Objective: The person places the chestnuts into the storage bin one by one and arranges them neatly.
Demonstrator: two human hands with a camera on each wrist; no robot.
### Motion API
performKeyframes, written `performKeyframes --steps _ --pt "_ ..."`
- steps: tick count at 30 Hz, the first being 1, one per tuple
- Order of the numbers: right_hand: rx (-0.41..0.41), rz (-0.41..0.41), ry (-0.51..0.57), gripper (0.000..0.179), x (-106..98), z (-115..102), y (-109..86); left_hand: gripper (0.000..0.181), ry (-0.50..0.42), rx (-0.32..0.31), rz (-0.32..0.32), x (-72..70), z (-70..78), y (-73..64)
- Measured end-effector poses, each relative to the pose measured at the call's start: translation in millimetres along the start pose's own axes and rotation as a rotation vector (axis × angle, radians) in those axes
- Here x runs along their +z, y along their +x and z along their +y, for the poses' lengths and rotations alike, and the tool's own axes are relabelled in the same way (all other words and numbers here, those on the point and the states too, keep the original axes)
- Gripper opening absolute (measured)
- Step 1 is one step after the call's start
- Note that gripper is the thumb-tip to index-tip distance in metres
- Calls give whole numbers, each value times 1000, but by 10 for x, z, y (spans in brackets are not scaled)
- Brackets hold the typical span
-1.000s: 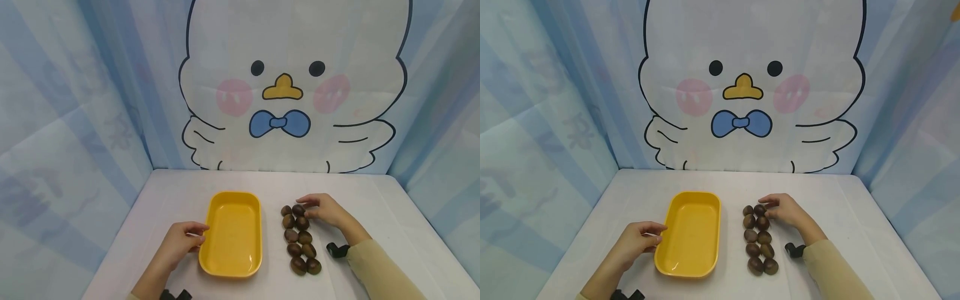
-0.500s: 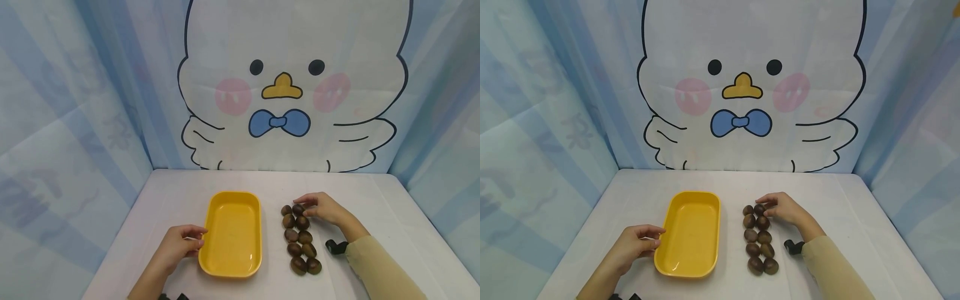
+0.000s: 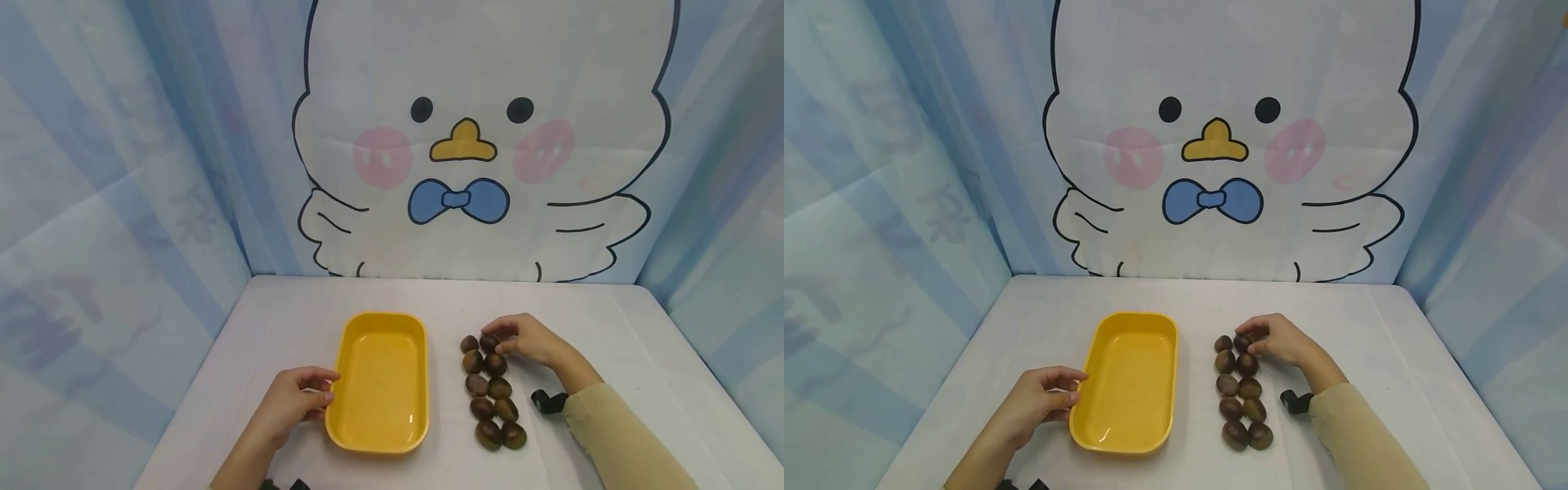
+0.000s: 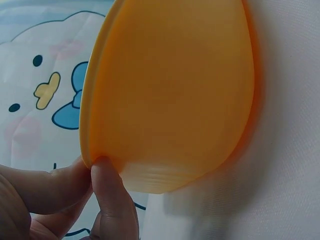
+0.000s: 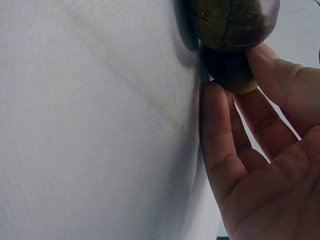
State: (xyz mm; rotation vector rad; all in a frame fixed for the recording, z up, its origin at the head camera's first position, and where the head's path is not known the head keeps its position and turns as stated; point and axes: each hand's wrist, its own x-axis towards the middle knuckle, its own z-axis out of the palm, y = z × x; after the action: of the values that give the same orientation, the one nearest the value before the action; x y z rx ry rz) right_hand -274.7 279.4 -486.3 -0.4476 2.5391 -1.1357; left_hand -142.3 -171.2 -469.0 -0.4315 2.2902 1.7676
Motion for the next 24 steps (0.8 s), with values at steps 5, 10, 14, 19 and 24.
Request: performKeyframes --steps 5,10,14,19,24 --pt "22 19 -1 42 0 -4 -20 32 0 1 4 9 -17 6" --pt "64 56 3 40 -4 4 -24 32 1 5 6 13 -21 4" --pt "71 70 -2 40 -9 11 -23 32 -8 7 2 14 -25 -5" --pt "47 86 -19 39 -26 -12 -25 32 -12 10 3 11 -31 -10" --pt "24 108 -4 40 -59 -82 -42 33 -30 15 -1 0 -40 -9"
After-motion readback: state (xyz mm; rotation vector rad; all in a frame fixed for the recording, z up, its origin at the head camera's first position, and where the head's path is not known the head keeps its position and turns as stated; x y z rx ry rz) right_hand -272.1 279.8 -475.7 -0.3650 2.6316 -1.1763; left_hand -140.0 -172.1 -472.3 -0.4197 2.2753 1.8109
